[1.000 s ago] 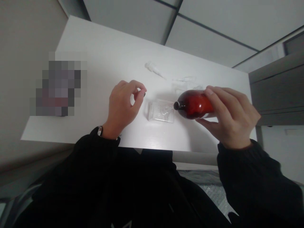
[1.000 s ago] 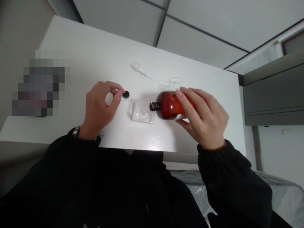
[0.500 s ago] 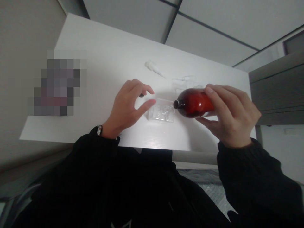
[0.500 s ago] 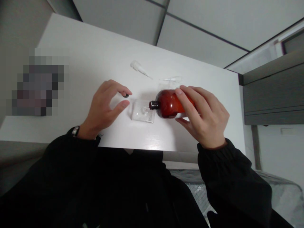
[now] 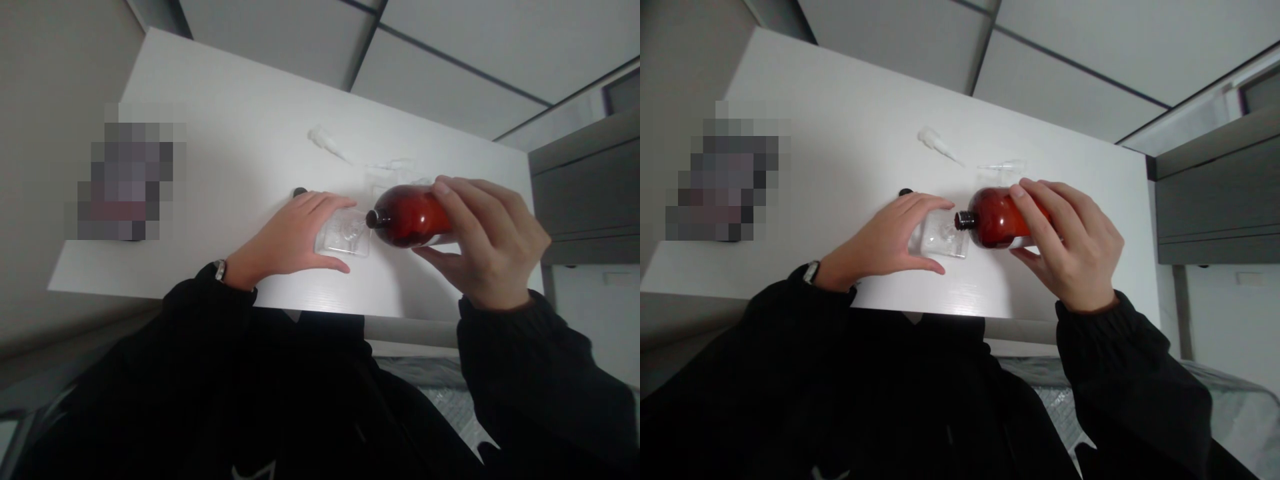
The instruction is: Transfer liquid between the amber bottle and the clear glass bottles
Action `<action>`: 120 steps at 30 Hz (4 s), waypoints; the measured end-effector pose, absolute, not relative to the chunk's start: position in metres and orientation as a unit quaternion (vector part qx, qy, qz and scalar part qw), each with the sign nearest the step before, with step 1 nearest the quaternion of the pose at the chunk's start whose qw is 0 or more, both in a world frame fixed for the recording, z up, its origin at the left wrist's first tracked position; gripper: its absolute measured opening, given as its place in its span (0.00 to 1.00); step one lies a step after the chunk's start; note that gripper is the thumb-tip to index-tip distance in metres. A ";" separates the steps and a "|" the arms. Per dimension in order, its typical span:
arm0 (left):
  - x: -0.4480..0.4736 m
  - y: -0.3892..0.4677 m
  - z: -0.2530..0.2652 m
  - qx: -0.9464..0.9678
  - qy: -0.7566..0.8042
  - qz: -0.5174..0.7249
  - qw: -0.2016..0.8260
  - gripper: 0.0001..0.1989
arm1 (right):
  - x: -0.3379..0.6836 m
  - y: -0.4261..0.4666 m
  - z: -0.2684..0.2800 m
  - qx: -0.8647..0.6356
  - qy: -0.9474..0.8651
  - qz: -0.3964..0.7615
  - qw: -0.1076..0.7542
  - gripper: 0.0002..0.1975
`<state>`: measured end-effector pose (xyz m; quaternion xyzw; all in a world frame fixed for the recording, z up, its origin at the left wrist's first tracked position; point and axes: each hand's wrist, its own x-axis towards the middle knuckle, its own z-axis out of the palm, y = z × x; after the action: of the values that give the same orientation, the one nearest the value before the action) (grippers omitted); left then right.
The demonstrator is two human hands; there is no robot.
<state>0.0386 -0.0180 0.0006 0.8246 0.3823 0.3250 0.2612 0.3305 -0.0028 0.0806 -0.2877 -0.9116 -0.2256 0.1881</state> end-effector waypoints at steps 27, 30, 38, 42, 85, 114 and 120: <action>0.033 -0.022 0.000 0.596 0.541 0.590 0.066 0.27 | 0.334 -0.001 0.079 -0.290 -0.907 -0.234 0.197 0.37; 0.034 -0.025 0.003 0.584 0.556 0.585 0.089 0.24 | 0.333 -0.002 0.081 -0.304 -0.908 -0.230 0.173 0.38; 0.033 -0.027 0.008 0.609 0.549 0.568 0.067 0.25 | 0.334 -0.004 0.082 -0.316 -0.907 -0.223 0.168 0.37; 0.032 -0.028 0.006 0.607 0.567 0.551 0.084 0.28 | 0.334 -0.002 0.083 -0.297 -0.909 -0.234 0.174 0.36; 0.028 -0.027 -0.001 0.625 0.559 0.532 0.118 0.29 | 0.333 0.006 0.082 -0.247 -0.908 -0.255 0.220 0.30; 0.030 -0.025 0.004 0.641 0.528 0.553 0.063 0.28 | 0.335 0.006 0.085 -0.233 -0.913 -0.266 0.206 0.29; 0.030 -0.026 0.003 0.633 0.557 0.530 0.086 0.29 | 0.336 0.006 0.085 -0.235 -0.914 -0.263 0.200 0.31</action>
<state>0.0304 -0.0256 0.0034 0.6331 0.5572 0.5304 0.0860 0.3357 0.0061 0.0848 -0.2349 -0.9142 -0.2626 0.2000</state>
